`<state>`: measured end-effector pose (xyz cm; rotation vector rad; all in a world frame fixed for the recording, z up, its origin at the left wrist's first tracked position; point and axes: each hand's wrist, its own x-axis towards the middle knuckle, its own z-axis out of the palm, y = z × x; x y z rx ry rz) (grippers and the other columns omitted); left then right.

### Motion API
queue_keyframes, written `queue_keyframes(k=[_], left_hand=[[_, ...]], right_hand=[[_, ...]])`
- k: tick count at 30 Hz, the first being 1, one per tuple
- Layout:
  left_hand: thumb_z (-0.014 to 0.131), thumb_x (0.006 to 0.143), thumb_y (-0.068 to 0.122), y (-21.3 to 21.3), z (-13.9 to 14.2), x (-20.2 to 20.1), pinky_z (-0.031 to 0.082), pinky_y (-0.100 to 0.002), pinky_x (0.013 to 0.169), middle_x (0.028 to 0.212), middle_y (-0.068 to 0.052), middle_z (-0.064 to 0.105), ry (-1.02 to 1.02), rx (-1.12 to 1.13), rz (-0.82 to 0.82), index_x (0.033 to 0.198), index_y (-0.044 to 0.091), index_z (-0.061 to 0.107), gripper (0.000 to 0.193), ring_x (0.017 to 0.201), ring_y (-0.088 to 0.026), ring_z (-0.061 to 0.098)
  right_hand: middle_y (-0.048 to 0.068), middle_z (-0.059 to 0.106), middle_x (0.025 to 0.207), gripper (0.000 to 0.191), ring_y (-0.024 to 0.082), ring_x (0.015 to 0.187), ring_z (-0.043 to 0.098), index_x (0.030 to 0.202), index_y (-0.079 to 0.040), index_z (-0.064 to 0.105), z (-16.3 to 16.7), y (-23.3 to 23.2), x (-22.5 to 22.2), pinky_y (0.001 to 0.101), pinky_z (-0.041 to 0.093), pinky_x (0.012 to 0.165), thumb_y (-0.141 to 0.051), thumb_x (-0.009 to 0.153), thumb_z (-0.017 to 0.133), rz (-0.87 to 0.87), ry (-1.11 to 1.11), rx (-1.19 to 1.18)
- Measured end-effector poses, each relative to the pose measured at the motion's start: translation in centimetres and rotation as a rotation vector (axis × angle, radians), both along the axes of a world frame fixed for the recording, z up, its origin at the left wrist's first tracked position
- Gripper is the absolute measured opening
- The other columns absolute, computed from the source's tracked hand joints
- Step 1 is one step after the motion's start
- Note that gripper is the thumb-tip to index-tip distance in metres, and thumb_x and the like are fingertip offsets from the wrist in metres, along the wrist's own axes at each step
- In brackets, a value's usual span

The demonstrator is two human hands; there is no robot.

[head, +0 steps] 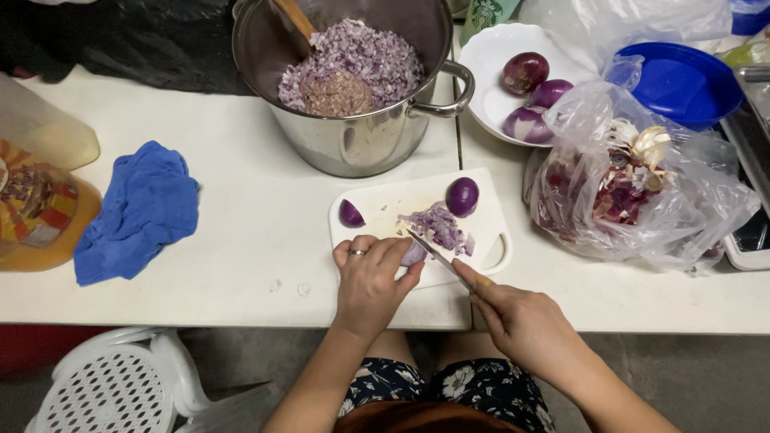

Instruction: The person sits at a table dicing small red onions on a white cutting board with a knife, peeling and slicing each onion, and the diced pieces accumulate on the board next to a large pot already filled with chopped onions.

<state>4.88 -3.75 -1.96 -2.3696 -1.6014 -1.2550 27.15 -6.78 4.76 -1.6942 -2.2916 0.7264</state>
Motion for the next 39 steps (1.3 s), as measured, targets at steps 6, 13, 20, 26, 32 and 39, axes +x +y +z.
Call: queue_keyframes(k=[6,13,20,26,32,39], left_hand=[[0.086,0.076,0.024,0.0,0.1,0.1,0.035,-0.046,0.097,0.103,-0.002,0.073,-0.032,-0.008,-0.013,0.103,0.007,0.077,0.033,0.101,-0.023,0.059],[0.086,0.076,0.021,0.0,0.1,0.2,0.036,-0.044,0.097,0.102,-0.002,0.073,-0.042,-0.007,-0.011,0.103,0.006,0.077,0.032,0.099,-0.023,0.06],[0.085,0.076,0.023,0.3,-0.4,0.0,0.036,-0.045,0.097,0.102,-0.002,0.073,-0.046,-0.004,0.032,0.104,0.008,0.078,0.032,0.1,-0.023,0.059],[0.085,0.077,0.024,0.5,-0.8,0.2,0.034,-0.047,0.095,0.102,-0.002,0.074,-0.003,0.024,0.069,0.103,0.008,0.078,0.031,0.099,-0.022,0.059],[0.085,0.079,0.027,1.7,-0.5,0.8,0.033,-0.048,0.098,0.101,-0.002,0.073,0.019,0.019,0.105,0.108,0.006,0.077,0.037,0.101,-0.023,0.058],[0.084,0.078,0.032,1.0,-0.3,0.3,0.031,-0.047,0.096,0.111,-0.002,0.075,-0.023,-0.039,0.097,0.108,0.009,0.078,0.039,0.1,-0.022,0.058]], right_hand=[[0.01,0.075,0.079,0.068,0.034,0.068,0.072,0.157,-0.037,0.044,0.5,-0.2,-0.3,0.0456,0.056,0.064,-0.022,0.092,0.06,0.01,-0.065,-0.038],[0.012,0.073,0.076,0.068,0.035,0.066,0.072,0.157,-0.033,0.044,-1.4,0.2,-2.1,0.0469,0.056,0.063,-0.024,0.092,0.061,0.018,-0.075,-0.017],[0.014,0.075,0.078,0.066,0.036,0.069,0.073,0.155,-0.036,0.046,-2.1,-0.6,-0.8,0.0477,0.056,0.065,-0.025,0.092,0.06,-0.024,-0.032,-0.068],[0.021,0.073,0.075,0.057,0.036,0.07,0.076,0.153,-0.044,0.049,-1.3,0.5,1.1,0.0423,0.059,0.074,-0.031,0.098,0.058,-0.144,-0.007,-0.364],[0.022,0.074,0.076,0.054,0.039,0.076,0.074,0.149,-0.039,0.049,-0.9,2.6,0.4,0.046,0.057,0.074,-0.03,0.096,0.056,-0.113,-0.016,-0.157],[0.017,0.075,0.082,0.057,0.039,0.073,0.072,0.15,-0.037,0.05,-0.5,2.2,0.0,0.0486,0.057,0.069,-0.027,0.094,0.058,-0.017,-0.023,0.006]])
